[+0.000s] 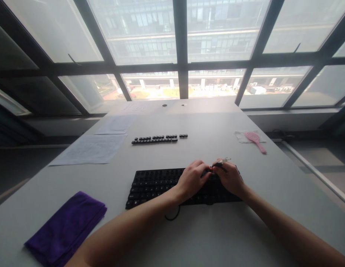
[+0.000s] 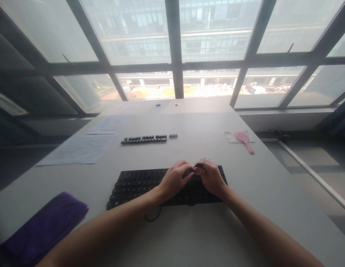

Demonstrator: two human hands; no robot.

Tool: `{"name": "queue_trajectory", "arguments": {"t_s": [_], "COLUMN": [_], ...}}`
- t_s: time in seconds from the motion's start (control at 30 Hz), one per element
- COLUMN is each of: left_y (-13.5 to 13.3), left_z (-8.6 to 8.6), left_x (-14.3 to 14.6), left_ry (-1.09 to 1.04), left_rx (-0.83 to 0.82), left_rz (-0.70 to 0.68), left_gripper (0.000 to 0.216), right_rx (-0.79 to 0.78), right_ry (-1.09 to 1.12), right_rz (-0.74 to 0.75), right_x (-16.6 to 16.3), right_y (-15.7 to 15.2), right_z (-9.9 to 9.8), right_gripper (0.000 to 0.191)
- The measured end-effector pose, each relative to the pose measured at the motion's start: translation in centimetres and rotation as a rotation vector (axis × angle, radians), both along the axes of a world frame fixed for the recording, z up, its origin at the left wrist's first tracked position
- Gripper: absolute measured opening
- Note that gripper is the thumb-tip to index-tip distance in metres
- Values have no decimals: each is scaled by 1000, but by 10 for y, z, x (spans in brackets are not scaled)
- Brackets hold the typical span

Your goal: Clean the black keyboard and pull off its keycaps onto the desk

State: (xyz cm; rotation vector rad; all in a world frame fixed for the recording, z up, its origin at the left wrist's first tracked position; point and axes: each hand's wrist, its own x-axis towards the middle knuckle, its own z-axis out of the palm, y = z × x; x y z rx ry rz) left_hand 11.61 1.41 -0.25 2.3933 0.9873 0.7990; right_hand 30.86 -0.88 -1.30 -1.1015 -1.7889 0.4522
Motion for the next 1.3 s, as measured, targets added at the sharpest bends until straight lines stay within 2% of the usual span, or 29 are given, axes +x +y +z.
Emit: {"name": "queue_trajectory", "arguments": {"t_s": [0.17,0.53,0.63,0.77,0.93,1.07,1.2,1.3], "left_y": [1,1,1,0,-5,-7,-1,24], "left_z": [-3,-5,-10,-11,-4,1,11,24], "left_x": [-1,-1,-2,-3,-3,-1,-3,-15], "left_ry": [-81,-153,-118,-107,25,16,-119,-173], "left_rx": [13,-22,0,67,169,167,56,-82], "left_rz": [-22,-16,8,-31,-111,-77,7,75], "left_gripper": [12,16,19,27,28,24,11,9], "right_rx": [-53,-138,-126,-162,-209,-214,-215,-230], "right_ry": [-31,-20,-14,59,150,158,174,210], "right_rz": [-73,-19,-50,-77,-79,-66,-51,-33], "right_x": [-1,0,0,0,1,0,-1,-2], "right_y": [-2,0,-1,0,2,3,3,4], "right_z": [-5,-2,0,0,2,3,1,-1], "right_gripper": [18,22,24,25,26,28,28,31]}}
